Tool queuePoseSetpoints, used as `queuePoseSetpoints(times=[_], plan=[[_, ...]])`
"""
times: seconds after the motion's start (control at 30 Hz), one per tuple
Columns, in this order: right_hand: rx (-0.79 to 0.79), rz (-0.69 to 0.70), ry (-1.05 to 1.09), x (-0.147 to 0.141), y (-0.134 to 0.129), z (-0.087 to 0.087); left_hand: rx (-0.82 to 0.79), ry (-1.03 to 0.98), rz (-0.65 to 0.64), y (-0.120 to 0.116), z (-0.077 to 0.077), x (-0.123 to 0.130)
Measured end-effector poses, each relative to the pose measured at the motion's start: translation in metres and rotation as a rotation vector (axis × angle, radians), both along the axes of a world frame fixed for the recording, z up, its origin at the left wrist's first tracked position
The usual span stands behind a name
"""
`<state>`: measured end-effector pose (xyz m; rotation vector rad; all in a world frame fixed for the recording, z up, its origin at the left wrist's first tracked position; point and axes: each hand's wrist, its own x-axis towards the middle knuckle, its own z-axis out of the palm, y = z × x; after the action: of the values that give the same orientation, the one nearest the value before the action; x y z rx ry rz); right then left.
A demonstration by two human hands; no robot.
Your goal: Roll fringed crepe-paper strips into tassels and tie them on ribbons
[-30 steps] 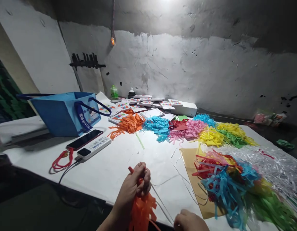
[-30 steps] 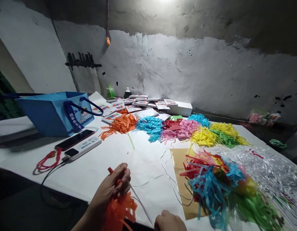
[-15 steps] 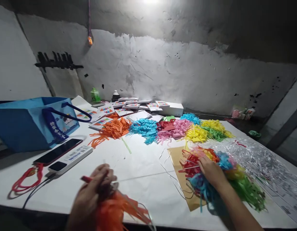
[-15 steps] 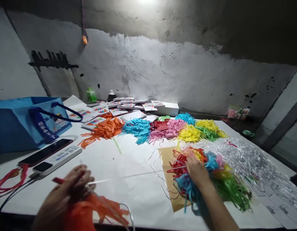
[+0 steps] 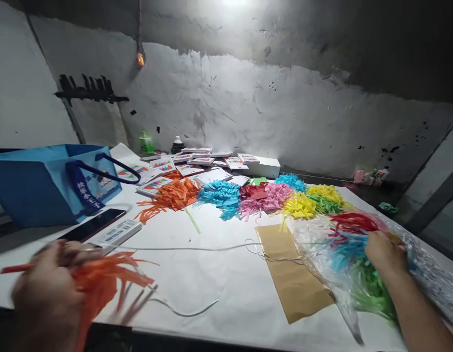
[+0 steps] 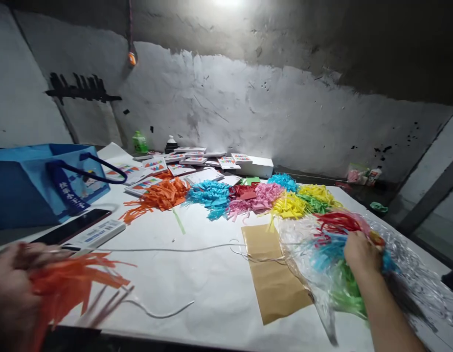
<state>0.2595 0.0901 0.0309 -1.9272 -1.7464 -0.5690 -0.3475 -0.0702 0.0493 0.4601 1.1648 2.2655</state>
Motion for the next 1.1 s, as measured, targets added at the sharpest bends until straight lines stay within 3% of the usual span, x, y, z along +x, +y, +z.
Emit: queuePoseSetpoints(times=[0.07, 0.13, 0.17, 0.23, 0.3, 0.4, 0.6, 0.73, 0.83, 1.1], plan=[[0.047, 0.131, -0.016, -0.045, -0.016, -0.005, 0.060, -0.031, -0.114, 0.003, -0.008, 0.042], [0.072, 0.366, -0.024, -0.103, -0.042, -0.016, 0.037, -0.029, -0.240, 0.005, -0.023, 0.089], [0.083, 0.479, -0.018, -0.134, -0.057, -0.022, 0.051, -0.028, -0.382, 0.004, -0.032, 0.111], [0.120, 0.818, 0.129, -0.190, -0.091, -0.033, 0.021, 0.029, -0.589, 0.001, -0.047, 0.145], [0.089, 1.060, 0.373, -0.232, -0.122, -0.040, -0.008, 0.128, -0.744, -0.004, -0.057, 0.164], [-0.022, 1.158, 0.694, -0.269, -0.148, -0.046, -0.015, 0.270, -0.857, -0.011, -0.064, 0.175], [-0.239, 1.098, 1.114, -0.281, -0.151, -0.066, -0.012, 0.407, -1.029, -0.016, -0.076, 0.178], [-0.169, 1.000, 1.244, -0.272, -0.155, -0.080, -0.132, 0.587, -0.983, -0.018, -0.083, 0.176], [-0.129, 0.966, 1.235, -0.269, -0.162, -0.083, -0.261, 0.719, -1.012, -0.020, -0.081, 0.174], [-0.295, 1.279, 0.942, -0.269, -0.165, -0.078, -0.311, 0.787, -1.272, -0.023, -0.064, 0.175]])
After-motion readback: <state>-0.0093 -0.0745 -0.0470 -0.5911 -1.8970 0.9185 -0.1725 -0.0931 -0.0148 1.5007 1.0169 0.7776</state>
